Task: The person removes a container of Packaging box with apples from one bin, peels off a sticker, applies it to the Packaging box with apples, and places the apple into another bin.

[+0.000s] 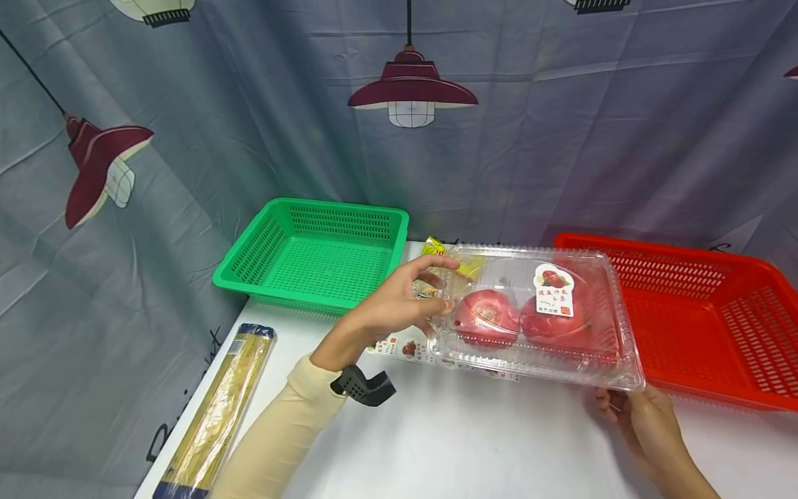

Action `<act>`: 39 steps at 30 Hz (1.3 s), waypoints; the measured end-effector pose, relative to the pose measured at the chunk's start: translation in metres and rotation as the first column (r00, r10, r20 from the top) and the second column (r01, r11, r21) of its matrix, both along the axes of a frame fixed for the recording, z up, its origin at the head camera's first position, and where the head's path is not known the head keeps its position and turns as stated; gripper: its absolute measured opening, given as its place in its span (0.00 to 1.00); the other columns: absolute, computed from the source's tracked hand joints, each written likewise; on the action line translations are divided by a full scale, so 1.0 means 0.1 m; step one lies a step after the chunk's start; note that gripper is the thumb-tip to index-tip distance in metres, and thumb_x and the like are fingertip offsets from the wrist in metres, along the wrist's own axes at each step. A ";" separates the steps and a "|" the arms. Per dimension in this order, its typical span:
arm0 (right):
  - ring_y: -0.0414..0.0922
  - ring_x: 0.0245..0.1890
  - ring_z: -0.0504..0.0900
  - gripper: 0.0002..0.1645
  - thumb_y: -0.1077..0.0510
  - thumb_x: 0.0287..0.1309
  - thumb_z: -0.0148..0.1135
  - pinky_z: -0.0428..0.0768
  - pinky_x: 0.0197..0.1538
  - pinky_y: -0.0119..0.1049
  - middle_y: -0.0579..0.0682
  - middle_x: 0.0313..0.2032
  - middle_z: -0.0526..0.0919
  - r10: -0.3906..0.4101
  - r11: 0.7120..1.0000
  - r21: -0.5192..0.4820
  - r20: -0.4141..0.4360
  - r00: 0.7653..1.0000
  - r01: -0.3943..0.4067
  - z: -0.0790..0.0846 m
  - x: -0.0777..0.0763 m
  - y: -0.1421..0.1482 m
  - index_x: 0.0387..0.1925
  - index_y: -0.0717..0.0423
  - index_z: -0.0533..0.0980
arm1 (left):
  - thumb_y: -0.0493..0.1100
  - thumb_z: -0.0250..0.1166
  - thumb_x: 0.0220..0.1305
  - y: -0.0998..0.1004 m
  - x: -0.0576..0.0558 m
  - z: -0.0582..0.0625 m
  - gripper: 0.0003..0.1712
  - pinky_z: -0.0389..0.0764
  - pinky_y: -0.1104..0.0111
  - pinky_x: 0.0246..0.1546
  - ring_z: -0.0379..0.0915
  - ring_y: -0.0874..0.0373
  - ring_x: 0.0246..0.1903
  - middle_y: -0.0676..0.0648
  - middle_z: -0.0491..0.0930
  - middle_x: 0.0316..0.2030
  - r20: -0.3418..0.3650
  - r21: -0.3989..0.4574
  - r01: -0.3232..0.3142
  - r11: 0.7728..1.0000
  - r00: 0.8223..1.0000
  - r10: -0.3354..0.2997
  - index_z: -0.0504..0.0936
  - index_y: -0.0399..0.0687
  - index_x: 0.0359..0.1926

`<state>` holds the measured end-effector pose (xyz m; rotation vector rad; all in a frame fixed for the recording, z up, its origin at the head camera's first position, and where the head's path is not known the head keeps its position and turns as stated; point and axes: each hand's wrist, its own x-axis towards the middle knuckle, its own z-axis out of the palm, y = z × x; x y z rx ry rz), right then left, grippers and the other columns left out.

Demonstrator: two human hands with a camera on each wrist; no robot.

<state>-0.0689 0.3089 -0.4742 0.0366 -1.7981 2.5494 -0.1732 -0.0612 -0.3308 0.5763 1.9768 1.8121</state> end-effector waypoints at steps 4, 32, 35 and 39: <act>0.41 0.28 0.76 0.18 0.56 0.77 0.44 0.75 0.29 0.29 0.48 0.30 0.79 -0.004 0.999 0.040 0.025 1.000 0.003 0.02 0.00 0.00 0.41 0.56 0.81 | 0.28 0.63 0.60 0.10 -0.06 0.02 0.32 0.82 0.52 0.23 0.77 0.49 0.30 0.37 0.65 0.54 0.018 0.004 -0.002 1.000 1.000 0.001 0.70 0.49 0.65; 0.41 0.27 0.76 0.21 0.57 0.77 0.43 0.76 0.31 0.29 0.48 0.30 0.80 -0.031 0.999 0.041 0.035 0.999 0.030 0.00 0.00 -0.01 0.37 0.60 0.82 | 0.29 0.66 0.60 0.85 -0.33 0.03 0.30 0.82 0.48 0.26 0.76 0.49 0.20 0.37 0.67 0.48 0.068 0.015 0.056 0.998 0.996 -0.057 0.72 0.48 0.63; 0.41 0.26 0.76 0.22 0.55 0.76 0.44 0.75 0.29 0.29 0.48 0.29 0.80 -0.036 0.998 0.060 0.044 0.998 0.033 0.01 0.00 -0.01 0.36 0.61 0.82 | 0.28 0.66 0.59 0.94 -0.35 0.04 0.30 0.82 0.47 0.26 0.75 0.50 0.21 0.40 0.68 0.46 0.078 0.017 0.054 0.998 0.995 -0.055 0.72 0.48 0.62; 0.41 0.26 0.76 0.23 0.54 0.76 0.44 0.74 0.27 0.29 0.48 0.28 0.80 -0.030 0.997 0.073 0.044 0.999 0.026 0.03 -0.01 -0.02 0.35 0.64 0.81 | 0.29 0.67 0.59 1.06 -0.37 0.04 0.30 0.82 0.50 0.25 0.72 0.51 0.18 0.42 0.68 0.45 0.101 0.015 0.044 0.999 0.994 -0.046 0.73 0.49 0.61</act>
